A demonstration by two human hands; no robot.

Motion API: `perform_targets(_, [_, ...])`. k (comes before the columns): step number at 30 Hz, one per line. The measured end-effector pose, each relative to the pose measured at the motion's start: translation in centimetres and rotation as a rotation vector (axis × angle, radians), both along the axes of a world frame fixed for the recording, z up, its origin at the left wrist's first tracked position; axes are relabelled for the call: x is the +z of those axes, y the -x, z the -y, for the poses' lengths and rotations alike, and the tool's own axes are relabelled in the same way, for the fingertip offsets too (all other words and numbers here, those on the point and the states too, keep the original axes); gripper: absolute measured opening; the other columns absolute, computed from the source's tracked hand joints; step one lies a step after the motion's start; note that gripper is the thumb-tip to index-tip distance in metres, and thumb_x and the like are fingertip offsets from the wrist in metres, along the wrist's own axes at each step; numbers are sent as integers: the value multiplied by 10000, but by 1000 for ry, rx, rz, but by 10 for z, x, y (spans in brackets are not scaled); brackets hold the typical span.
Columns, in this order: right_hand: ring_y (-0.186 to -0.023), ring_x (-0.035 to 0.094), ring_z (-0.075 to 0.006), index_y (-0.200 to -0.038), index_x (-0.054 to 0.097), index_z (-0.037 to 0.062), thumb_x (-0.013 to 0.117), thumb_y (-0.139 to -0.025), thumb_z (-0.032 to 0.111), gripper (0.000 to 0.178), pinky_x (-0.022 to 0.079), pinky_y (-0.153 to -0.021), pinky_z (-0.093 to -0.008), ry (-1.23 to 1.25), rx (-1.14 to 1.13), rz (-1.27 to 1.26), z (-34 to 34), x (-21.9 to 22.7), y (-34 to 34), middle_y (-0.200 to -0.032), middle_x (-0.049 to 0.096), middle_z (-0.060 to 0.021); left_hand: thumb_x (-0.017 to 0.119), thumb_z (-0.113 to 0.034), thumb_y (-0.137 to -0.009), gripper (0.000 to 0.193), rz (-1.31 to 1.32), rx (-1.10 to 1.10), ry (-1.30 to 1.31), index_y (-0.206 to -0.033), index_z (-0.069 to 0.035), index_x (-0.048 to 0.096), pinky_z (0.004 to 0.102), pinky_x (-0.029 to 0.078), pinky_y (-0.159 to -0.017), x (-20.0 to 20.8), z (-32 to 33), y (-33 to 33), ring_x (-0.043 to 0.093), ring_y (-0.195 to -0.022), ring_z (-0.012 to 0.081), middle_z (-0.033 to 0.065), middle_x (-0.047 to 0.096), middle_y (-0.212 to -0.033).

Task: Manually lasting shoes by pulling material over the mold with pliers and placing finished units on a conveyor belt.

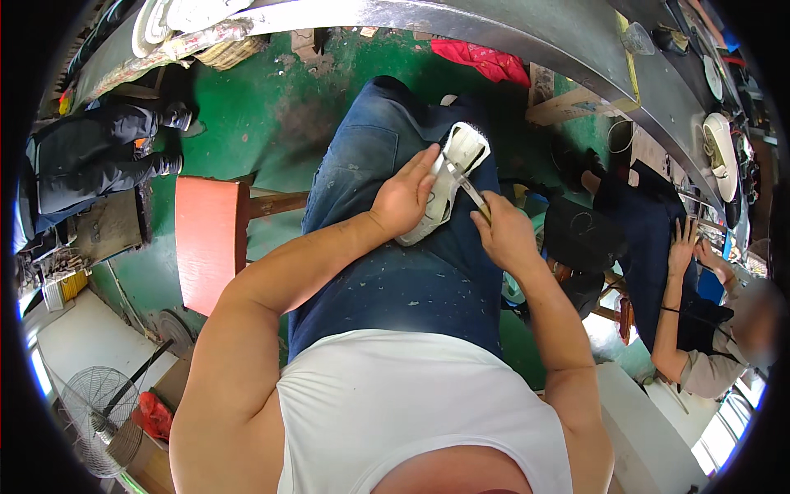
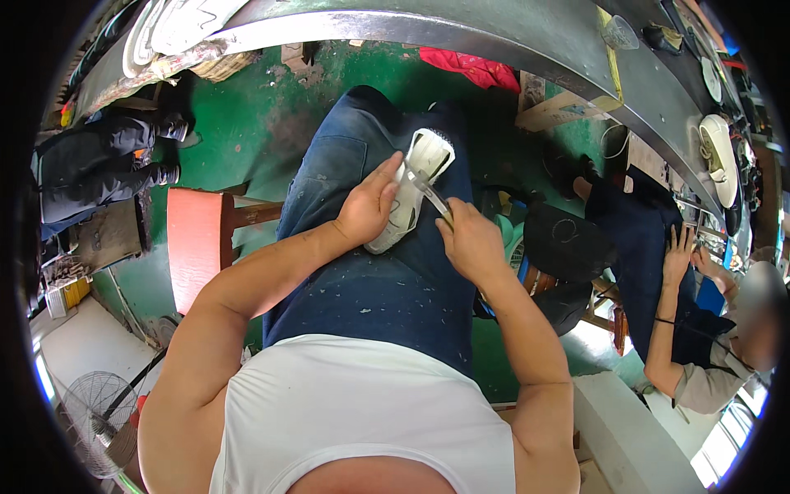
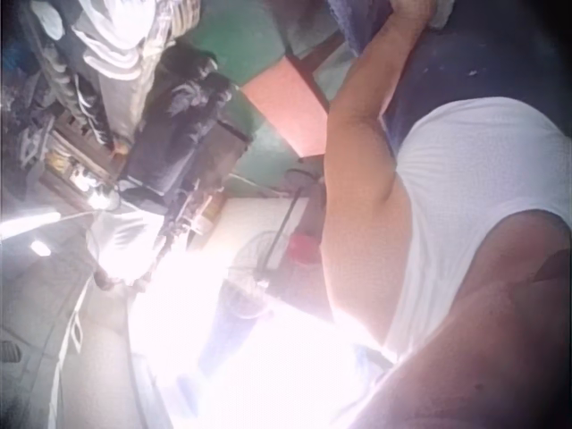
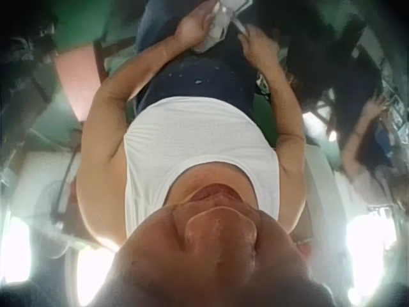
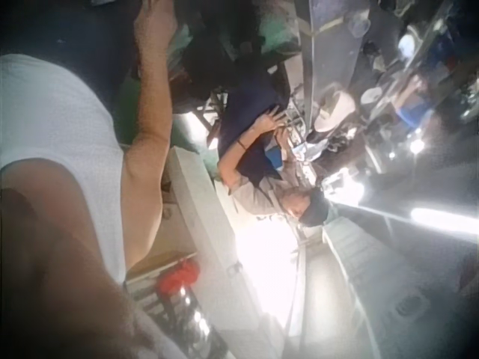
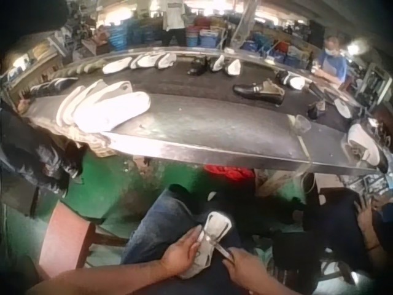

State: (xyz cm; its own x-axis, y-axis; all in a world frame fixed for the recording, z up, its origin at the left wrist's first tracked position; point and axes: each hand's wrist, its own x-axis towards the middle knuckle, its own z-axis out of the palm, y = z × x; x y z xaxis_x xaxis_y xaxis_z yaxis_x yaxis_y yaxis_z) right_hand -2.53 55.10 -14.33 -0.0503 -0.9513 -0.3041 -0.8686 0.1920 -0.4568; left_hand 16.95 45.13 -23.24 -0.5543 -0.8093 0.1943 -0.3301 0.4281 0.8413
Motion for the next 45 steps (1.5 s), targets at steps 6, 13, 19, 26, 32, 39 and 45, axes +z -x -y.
perform_targets(6, [-811, 682, -380, -1076, 608, 5, 646, -939, 187, 231, 536, -739, -441, 57, -78, 209, -16, -14, 28, -873, 662, -223, 470, -202, -1033, 558, 342, -288, -74, -1565, -132, 312, 454, 527, -972, 22, 11, 0, 603, -1165, 445, 267, 428, -1495])
perform_targets(13, [-572, 652, -216, -998, 581, -31, 574, -997, 281, 312, 524, -556, -356, -414, -178, 449, 8, 29, 32, -799, 652, -129, 493, -321, -1023, 648, 533, -329, -136, -1600, -226, 214, 489, 559, -894, 38, 25, 3, 655, -1013, 492, 314, 441, -1459])
perform_targets(19, [-552, 638, -175, -988, 592, -26, 573, -1002, 272, 299, 516, -526, -304, -507, -232, 526, 17, 37, 40, -822, 672, -104, 578, -443, -971, 796, 661, -387, -137, -1614, -244, 153, 479, 559, -900, 49, 29, 5, 656, -1030, 497, 339, 448, -1439])
perform_targets(26, [-646, 663, -155, -1052, 643, -25, 583, -1003, 254, 289, 538, -545, -267, -502, -237, 615, 14, 31, 49, -870, 690, -96, 610, -460, -952, 847, 652, -433, -143, -1616, -252, 127, 480, 555, -913, 50, 32, 4, 639, -1076, 501, 336, 454, -1434])
perform_targets(32, [-749, 674, -151, -1111, 616, -18, 552, -1018, 265, 304, 538, -577, -272, -500, -374, 959, 5, 15, 56, -874, 672, -59, 624, -498, -936, 873, 578, -443, -167, -1617, -251, 136, 477, 553, -911, 35, 32, -4, 641, -1068, 506, 361, 453, -1419])
perform_targets(39, [-849, 677, -187, -1180, 608, 2, 516, -1043, 279, 323, 535, -653, -320, 63, -405, 884, 7, 16, 30, -898, 675, -72, 596, -567, -932, 861, 790, -628, -115, -1612, -273, 156, 478, 550, -916, 74, 45, 10, 646, -1045, 516, 390, 394, -1455])
perform_targets(45, [-859, 663, -435, -1093, 585, -11, 483, -1041, 311, 341, 511, -769, -488, -9, -79, 284, 19, -21, 22, -913, 681, -238, 602, -409, -977, 834, 251, -222, -15, -1593, -68, 155, 422, 485, -1031, 12, 7, -22, 589, -1228, 435, 348, 430, -1458])
